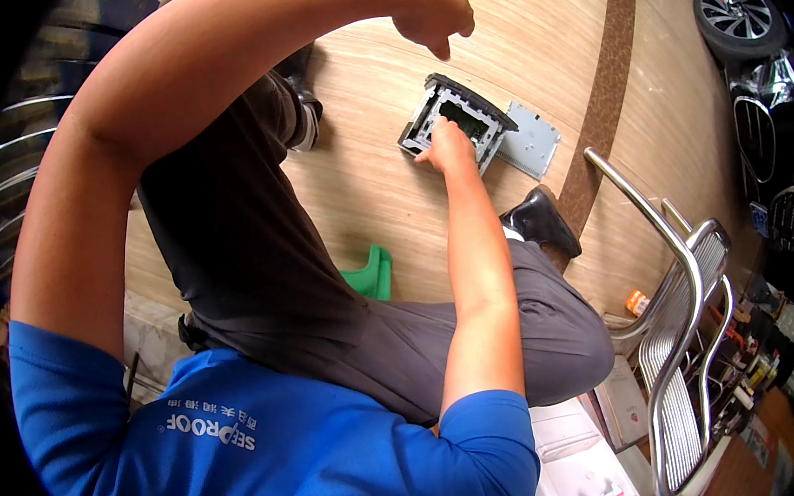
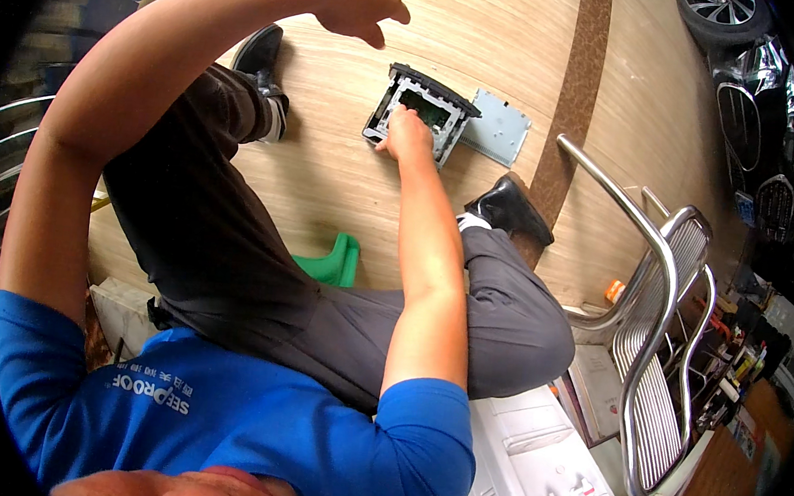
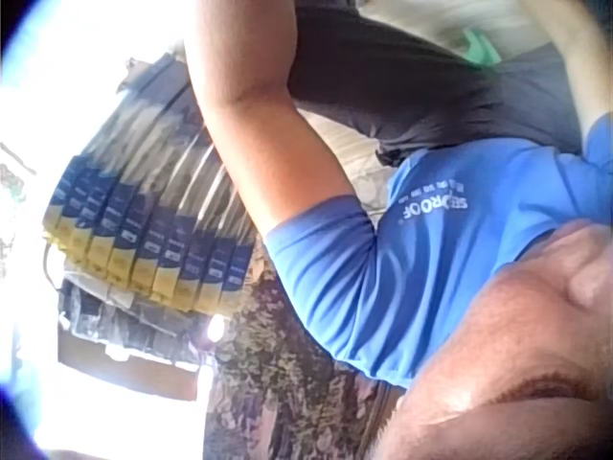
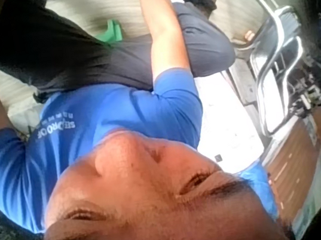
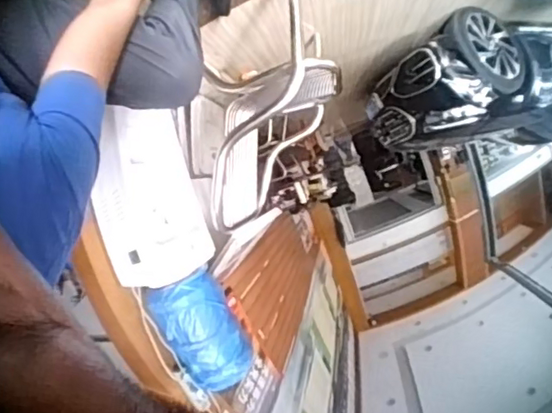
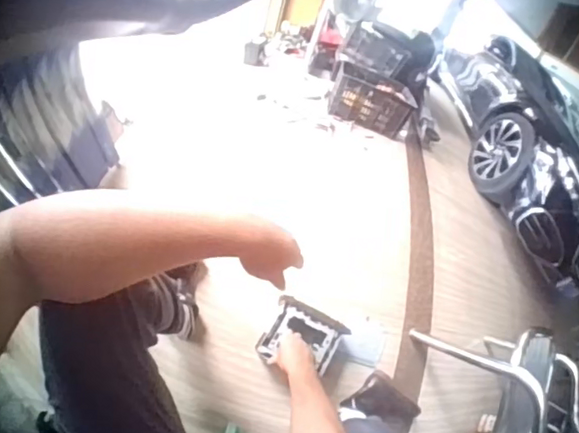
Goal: The person disassembles an electronic device, possibly a car stereo head unit, by removing screws with a screwdriver and prying off metal covers and internal components by hand.
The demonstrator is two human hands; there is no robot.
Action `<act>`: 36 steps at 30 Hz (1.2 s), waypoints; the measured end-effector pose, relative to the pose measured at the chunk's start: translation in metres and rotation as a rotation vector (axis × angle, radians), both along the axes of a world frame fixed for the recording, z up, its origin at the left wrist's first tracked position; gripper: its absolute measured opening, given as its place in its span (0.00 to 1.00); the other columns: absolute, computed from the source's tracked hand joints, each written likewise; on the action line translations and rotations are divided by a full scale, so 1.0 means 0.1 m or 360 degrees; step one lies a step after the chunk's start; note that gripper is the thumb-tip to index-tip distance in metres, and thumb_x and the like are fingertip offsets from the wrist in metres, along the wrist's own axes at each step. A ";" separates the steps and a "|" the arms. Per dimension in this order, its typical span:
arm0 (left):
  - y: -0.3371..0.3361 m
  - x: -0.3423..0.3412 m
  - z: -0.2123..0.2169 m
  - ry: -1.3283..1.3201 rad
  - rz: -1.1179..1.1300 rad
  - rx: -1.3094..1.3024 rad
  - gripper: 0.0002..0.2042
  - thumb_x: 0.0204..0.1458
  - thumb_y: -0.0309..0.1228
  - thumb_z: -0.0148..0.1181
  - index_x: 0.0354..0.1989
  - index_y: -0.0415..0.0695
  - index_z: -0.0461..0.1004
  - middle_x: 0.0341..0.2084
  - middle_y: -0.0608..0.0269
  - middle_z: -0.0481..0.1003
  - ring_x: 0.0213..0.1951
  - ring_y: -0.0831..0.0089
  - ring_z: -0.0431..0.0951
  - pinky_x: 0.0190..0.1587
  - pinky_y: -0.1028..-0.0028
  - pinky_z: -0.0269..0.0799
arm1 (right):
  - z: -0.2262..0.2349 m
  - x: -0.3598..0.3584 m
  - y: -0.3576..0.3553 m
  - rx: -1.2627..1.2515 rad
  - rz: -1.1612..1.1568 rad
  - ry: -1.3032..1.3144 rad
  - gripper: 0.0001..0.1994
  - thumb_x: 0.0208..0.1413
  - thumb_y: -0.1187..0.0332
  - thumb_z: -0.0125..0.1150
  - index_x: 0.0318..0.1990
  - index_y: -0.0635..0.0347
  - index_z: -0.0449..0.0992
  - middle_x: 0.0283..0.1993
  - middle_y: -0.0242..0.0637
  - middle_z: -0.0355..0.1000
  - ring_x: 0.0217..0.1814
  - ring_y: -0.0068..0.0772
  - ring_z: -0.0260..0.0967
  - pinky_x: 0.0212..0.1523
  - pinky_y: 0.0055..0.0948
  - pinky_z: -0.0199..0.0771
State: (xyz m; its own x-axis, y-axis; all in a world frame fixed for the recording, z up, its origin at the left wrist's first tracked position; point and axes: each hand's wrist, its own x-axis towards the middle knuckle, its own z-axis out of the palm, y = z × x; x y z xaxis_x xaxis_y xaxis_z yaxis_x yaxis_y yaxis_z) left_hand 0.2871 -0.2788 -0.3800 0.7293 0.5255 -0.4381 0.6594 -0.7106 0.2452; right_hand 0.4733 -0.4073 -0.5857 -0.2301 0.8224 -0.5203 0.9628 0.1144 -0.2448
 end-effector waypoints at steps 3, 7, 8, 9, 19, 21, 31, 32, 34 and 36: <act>0.00 0.02 0.03 -0.0004 0.0010 -0.0012 0.24 0.51 0.42 0.62 0.51 0.37 0.73 0.44 0.46 0.76 0.48 0.50 0.74 0.52 0.59 0.70 | 0.00 0.07 0.05 -0.0121 -0.0032 0.0000 0.33 0.31 0.62 0.81 0.44 0.69 0.70 0.51 0.55 0.71 0.52 0.54 0.72 0.49 0.43 0.74; 0.05 -0.03 -0.07 -0.0058 0.0102 -0.0036 0.25 0.51 0.42 0.61 0.53 0.39 0.71 0.47 0.46 0.75 0.51 0.50 0.73 0.54 0.59 0.68 | -0.03 0.03 0.02 -0.0067 -0.0024 0.0024 0.33 0.33 0.59 0.79 0.47 0.63 0.69 0.51 0.52 0.69 0.54 0.54 0.69 0.50 0.45 0.73; 0.04 -0.01 -0.05 -0.0069 0.0083 -0.0037 0.25 0.51 0.42 0.61 0.53 0.39 0.71 0.47 0.46 0.75 0.51 0.50 0.73 0.54 0.59 0.68 | -0.03 0.05 0.00 -0.0064 -0.0063 0.0025 0.33 0.33 0.60 0.79 0.47 0.62 0.68 0.51 0.52 0.68 0.54 0.54 0.69 0.50 0.45 0.73; 0.03 0.00 -0.02 -0.0059 0.0073 -0.0049 0.25 0.51 0.42 0.61 0.54 0.39 0.71 0.48 0.46 0.74 0.51 0.51 0.73 0.55 0.59 0.68 | -0.04 0.06 0.00 -0.0066 -0.0111 0.0015 0.33 0.33 0.60 0.79 0.47 0.61 0.68 0.51 0.53 0.68 0.54 0.54 0.69 0.50 0.45 0.73; -0.06 -0.05 0.15 -0.0076 0.0196 0.0003 0.27 0.53 0.34 0.62 0.60 0.38 0.65 0.48 0.45 0.74 0.51 0.52 0.74 0.56 0.63 0.68 | 0.04 0.33 0.07 -0.0217 -0.0263 -0.0053 0.32 0.33 0.55 0.79 0.46 0.59 0.72 0.47 0.48 0.75 0.54 0.48 0.71 0.51 0.43 0.72; -0.09 -0.01 0.19 -0.0063 0.0200 -0.0010 0.26 0.53 0.35 0.62 0.60 0.38 0.65 0.49 0.45 0.74 0.51 0.53 0.74 0.56 0.63 0.68 | 0.04 0.35 0.09 -0.0303 -0.0194 -0.0111 0.34 0.33 0.52 0.78 0.48 0.58 0.72 0.50 0.45 0.74 0.56 0.47 0.70 0.52 0.42 0.72; -0.06 0.03 0.16 0.0068 0.0194 0.0034 0.26 0.54 0.36 0.61 0.60 0.40 0.66 0.48 0.47 0.75 0.52 0.56 0.74 0.57 0.65 0.68 | -0.20 0.52 0.30 -0.0383 0.0098 0.0081 0.38 0.32 0.47 0.76 0.51 0.63 0.76 0.52 0.49 0.73 0.57 0.48 0.69 0.56 0.38 0.69; -0.06 0.03 0.11 0.0043 0.0249 0.0032 0.26 0.54 0.36 0.61 0.60 0.40 0.65 0.48 0.47 0.75 0.52 0.56 0.74 0.57 0.65 0.68 | -0.23 0.53 0.33 -0.0388 0.0138 0.0097 0.37 0.33 0.47 0.76 0.50 0.64 0.76 0.51 0.51 0.73 0.55 0.48 0.70 0.55 0.38 0.70; -0.02 0.01 0.05 0.0105 0.0294 0.0010 0.26 0.54 0.36 0.61 0.60 0.40 0.66 0.48 0.47 0.75 0.52 0.56 0.75 0.56 0.64 0.69 | -0.27 0.57 0.30 -0.0348 0.0074 0.0255 0.34 0.34 0.49 0.76 0.47 0.66 0.77 0.48 0.52 0.75 0.51 0.49 0.72 0.51 0.39 0.71; 0.07 -0.07 0.00 -0.0086 0.0008 0.0012 0.26 0.53 0.42 0.60 0.57 0.39 0.69 0.52 0.47 0.72 0.55 0.52 0.70 0.58 0.60 0.65 | -0.26 0.59 0.35 -0.0509 0.0035 0.0300 0.31 0.36 0.52 0.76 0.45 0.65 0.78 0.45 0.51 0.76 0.48 0.47 0.74 0.48 0.39 0.72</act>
State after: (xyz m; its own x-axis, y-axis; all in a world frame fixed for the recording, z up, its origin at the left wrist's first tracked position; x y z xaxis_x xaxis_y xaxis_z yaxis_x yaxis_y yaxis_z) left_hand 0.2800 -0.2721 -0.3802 0.7492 0.5324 -0.3939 0.6488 -0.7094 0.2753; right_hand 0.5324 -0.3725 -0.6114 -0.3624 0.6189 -0.6969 0.8955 0.0238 -0.4445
